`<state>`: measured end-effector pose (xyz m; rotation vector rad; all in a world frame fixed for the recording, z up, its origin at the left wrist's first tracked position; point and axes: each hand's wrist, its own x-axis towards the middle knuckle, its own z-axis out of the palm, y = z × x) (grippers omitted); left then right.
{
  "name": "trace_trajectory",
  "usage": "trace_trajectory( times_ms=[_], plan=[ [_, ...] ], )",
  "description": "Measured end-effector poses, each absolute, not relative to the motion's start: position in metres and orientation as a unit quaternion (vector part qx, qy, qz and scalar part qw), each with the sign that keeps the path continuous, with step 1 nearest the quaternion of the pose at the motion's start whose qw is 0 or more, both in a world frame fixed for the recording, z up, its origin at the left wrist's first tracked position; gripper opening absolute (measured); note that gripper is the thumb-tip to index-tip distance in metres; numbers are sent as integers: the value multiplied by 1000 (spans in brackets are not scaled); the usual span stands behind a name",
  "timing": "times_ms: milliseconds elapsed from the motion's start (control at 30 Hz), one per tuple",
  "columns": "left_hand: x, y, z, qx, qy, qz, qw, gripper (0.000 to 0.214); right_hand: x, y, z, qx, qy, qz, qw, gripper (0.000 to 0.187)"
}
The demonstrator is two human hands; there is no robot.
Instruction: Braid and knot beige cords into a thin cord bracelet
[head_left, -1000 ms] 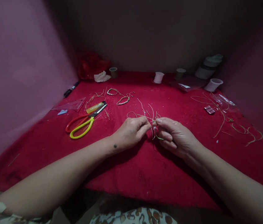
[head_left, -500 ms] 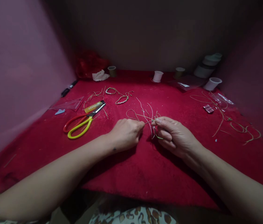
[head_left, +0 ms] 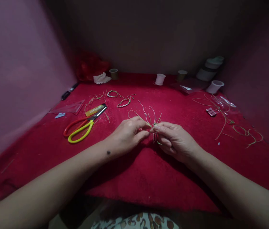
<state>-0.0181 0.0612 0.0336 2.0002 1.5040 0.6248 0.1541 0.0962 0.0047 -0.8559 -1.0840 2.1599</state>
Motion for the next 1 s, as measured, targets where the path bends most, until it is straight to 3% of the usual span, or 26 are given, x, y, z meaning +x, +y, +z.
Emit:
trace_trajectory(
  times_ms=[100, 167, 333, 667, 1000],
  plan=[
    [-6, 58, 37, 625, 506, 248, 540, 24, 154, 96, 4, -316, -420, 801, 288, 20],
    [1, 57, 36, 564, 478, 267, 618, 23, 155, 96, 4, -315, -423, 800, 287, 21],
    [5, 59, 31, 537, 544, 318, 561, 7, 156, 96, 6, -321, -420, 804, 272, 21],
    [2, 59, 28, 494, 526, 308, 620, 12, 153, 91, 6, -340, -405, 788, 315, 21],
    [4, 61, 20, 531, 517, 343, 576, 10, 156, 90, 8, -342, -379, 807, 297, 22]
  ],
)
